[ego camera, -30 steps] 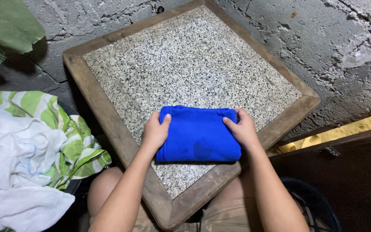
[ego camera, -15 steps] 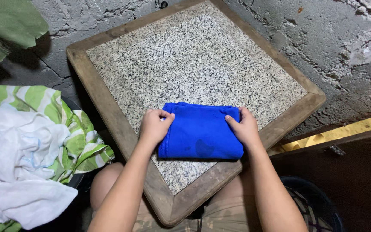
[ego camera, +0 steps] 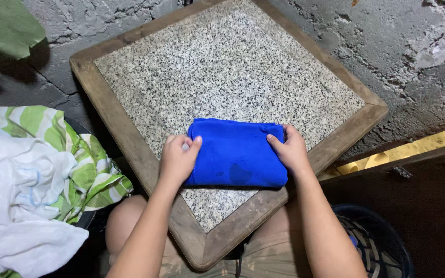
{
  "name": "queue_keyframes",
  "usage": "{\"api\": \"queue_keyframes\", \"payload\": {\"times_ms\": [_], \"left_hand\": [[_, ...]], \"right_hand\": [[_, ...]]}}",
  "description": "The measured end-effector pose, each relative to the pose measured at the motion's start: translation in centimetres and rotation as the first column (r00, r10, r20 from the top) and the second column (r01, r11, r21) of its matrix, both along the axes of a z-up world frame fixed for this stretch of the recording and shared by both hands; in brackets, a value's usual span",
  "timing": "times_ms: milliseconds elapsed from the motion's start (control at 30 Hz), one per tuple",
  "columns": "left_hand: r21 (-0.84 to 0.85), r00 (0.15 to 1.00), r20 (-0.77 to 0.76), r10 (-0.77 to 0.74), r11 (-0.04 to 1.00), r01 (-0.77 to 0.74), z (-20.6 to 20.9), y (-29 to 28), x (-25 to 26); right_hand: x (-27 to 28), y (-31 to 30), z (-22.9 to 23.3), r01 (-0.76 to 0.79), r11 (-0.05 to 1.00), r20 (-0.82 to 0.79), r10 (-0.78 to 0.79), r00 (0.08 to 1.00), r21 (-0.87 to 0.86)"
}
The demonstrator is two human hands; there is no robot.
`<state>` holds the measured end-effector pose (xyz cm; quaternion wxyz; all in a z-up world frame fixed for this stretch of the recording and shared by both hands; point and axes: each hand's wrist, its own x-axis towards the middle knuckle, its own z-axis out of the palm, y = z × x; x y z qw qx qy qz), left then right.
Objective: The person folds a blue towel and a white towel on a low granite-topped table, smoothing and aligning edges, then places the folded blue towel into a black laundry basket. The white towel is folded but not placed in the basket.
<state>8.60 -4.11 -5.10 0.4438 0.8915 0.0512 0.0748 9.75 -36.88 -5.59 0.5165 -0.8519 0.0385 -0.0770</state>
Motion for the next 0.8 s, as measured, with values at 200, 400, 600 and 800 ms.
{"api": "queue_keyframes", "payload": {"times_ms": [200, 400, 600, 800], "left_hand": [[-0.042, 0.977, 0.149, -0.156, 0.986, 0.164, 1.0, 0.6, -4.0], [0.027, 0.921, -0.353, 0.165, 0.986, -0.166, 3.3, 1.0, -3.2], [0.451, 0.937, 0.295, -0.187, 0.892, 0.035, 6.7, -3.3, -1.7], [0.619, 0.747, 0.031, -0.664, 0.600, 0.507, 5.8, -7.9, 1.5]], "right_hand": [[0.3, 0.1, -0.2, 0.032, 0.999, -0.034, -0.032, 0.999, -0.002], [0.1, 0.0, -0.2, 0.021, 0.999, -0.017, -0.020, 1.000, 0.036], [0.0, -0.3, -0.3, 0.064, 0.998, -0.060, -0.064, 0.996, 0.001], [0.2, 0.2, 1.2, 0.108, 0.994, -0.072, -0.107, 0.992, 0.000]]}}
